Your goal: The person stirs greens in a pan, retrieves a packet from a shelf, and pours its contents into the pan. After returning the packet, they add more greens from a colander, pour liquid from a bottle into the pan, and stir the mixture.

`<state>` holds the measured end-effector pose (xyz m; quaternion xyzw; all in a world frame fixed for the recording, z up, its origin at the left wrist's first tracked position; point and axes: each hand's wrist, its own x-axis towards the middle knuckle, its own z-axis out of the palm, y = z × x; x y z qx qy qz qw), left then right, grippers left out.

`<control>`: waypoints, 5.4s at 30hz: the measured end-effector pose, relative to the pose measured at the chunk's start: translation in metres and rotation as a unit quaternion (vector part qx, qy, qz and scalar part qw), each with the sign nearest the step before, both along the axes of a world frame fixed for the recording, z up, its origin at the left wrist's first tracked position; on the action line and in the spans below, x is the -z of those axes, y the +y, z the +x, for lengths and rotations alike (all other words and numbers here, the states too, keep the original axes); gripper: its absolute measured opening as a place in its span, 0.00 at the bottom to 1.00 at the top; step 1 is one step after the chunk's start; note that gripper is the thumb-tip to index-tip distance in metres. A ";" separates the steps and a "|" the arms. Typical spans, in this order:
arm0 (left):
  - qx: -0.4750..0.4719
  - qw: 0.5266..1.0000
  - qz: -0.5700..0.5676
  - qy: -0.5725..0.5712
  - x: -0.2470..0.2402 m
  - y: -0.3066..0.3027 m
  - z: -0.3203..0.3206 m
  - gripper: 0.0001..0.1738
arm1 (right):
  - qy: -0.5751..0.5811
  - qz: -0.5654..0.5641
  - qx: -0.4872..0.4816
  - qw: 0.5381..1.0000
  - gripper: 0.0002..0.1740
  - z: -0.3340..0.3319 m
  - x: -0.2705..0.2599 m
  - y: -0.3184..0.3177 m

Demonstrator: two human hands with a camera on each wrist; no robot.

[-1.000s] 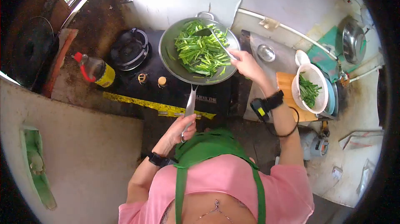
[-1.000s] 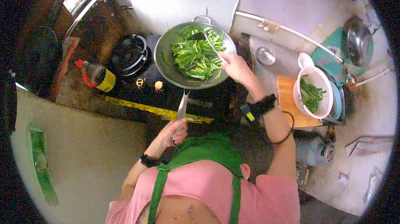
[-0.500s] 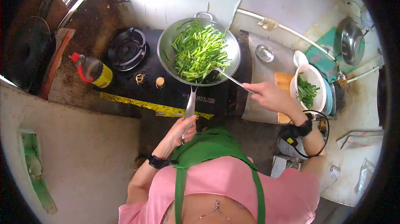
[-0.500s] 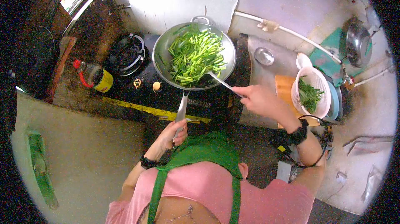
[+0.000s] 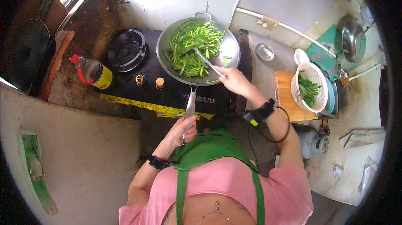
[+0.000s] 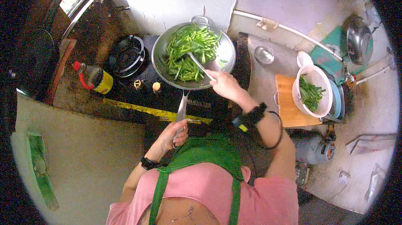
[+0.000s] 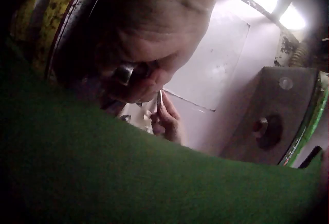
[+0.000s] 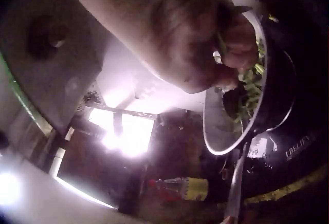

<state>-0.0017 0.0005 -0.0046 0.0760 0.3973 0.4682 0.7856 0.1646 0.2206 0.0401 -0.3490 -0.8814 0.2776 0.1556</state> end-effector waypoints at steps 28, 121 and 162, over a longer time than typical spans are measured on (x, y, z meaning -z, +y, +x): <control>-0.032 0.998 -0.017 0.042 -0.006 0.001 0.013 0.14 | -0.008 -0.060 0.019 0.998 0.25 0.056 -0.052 -0.011; -0.002 1.000 0.000 0.014 -0.003 0.002 0.003 0.14 | 0.037 -0.326 0.204 0.922 0.24 0.056 -0.049 0.000; -0.038 0.996 -0.022 0.075 -0.012 -0.002 0.006 0.15 | -0.086 0.068 0.034 0.993 0.24 0.020 -0.039 0.038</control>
